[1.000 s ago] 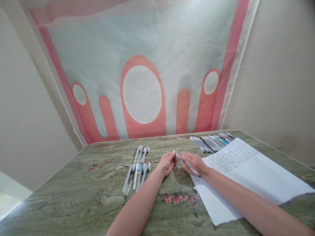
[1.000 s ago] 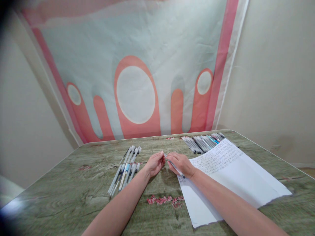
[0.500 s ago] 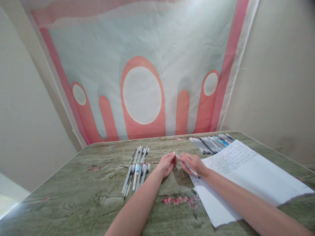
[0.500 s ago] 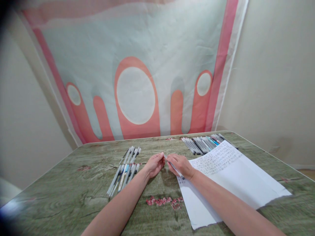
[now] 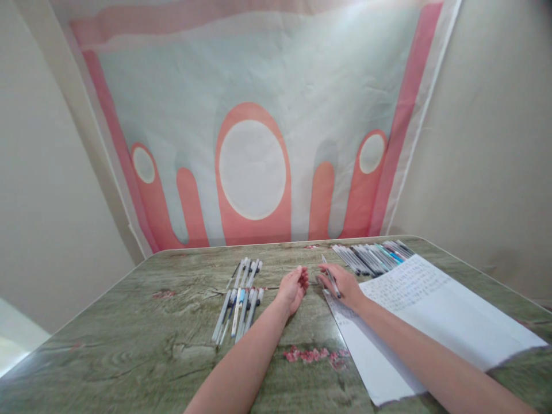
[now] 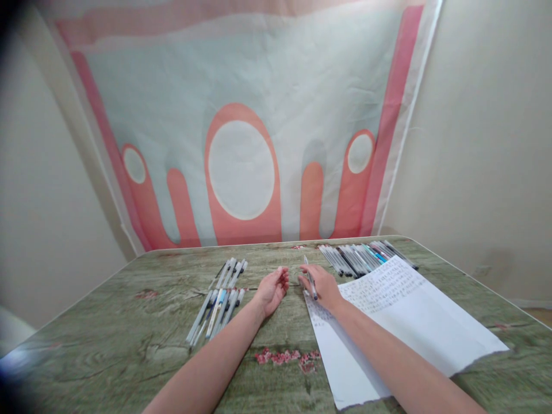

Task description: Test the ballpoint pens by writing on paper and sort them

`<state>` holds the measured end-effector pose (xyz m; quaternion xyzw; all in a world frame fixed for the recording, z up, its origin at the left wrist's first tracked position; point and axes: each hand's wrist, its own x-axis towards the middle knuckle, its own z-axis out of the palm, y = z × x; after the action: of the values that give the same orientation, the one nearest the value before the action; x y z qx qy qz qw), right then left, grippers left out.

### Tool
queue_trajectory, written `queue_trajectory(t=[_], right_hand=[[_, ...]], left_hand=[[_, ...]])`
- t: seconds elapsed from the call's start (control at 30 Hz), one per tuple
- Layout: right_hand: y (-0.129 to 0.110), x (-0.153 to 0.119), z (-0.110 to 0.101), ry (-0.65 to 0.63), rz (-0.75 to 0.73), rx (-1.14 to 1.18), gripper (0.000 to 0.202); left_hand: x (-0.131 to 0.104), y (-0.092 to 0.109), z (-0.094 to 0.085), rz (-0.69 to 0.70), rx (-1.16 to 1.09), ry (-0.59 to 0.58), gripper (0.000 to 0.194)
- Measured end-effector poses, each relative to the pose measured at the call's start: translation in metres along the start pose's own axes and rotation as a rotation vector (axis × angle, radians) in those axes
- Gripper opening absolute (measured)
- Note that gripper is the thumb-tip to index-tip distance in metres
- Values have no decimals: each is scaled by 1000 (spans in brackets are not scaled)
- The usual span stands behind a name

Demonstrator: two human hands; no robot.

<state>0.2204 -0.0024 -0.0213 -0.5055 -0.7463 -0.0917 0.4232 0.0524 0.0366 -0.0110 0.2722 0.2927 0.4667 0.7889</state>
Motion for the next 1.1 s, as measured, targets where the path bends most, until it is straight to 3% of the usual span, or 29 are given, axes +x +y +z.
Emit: queue_trajectory(t=[0.2,0.37,0.5,0.63,0.8,1.1], right_hand=[[6,-3,6,-148,-76,100,27],[-5,2,1,-45,-142,125,27],[-17,6,-5,-42,-258,103,28],[-23,7,-12,-28,-297,59,36],[-26,5,-16,-56,-391,9,34],[-31,3,-13,-141,-419,11,25]], left_hand=[[3,-2,-3,18,11,-26,17],[-1,-8,2,72,117,-65,25],[-6,-15,6,62,225,-159,36],[-3,-15,4,135,147,-51,30],[1,0,-1,183,-63,77,18],[4,1,-5,176,-82,54,16]])
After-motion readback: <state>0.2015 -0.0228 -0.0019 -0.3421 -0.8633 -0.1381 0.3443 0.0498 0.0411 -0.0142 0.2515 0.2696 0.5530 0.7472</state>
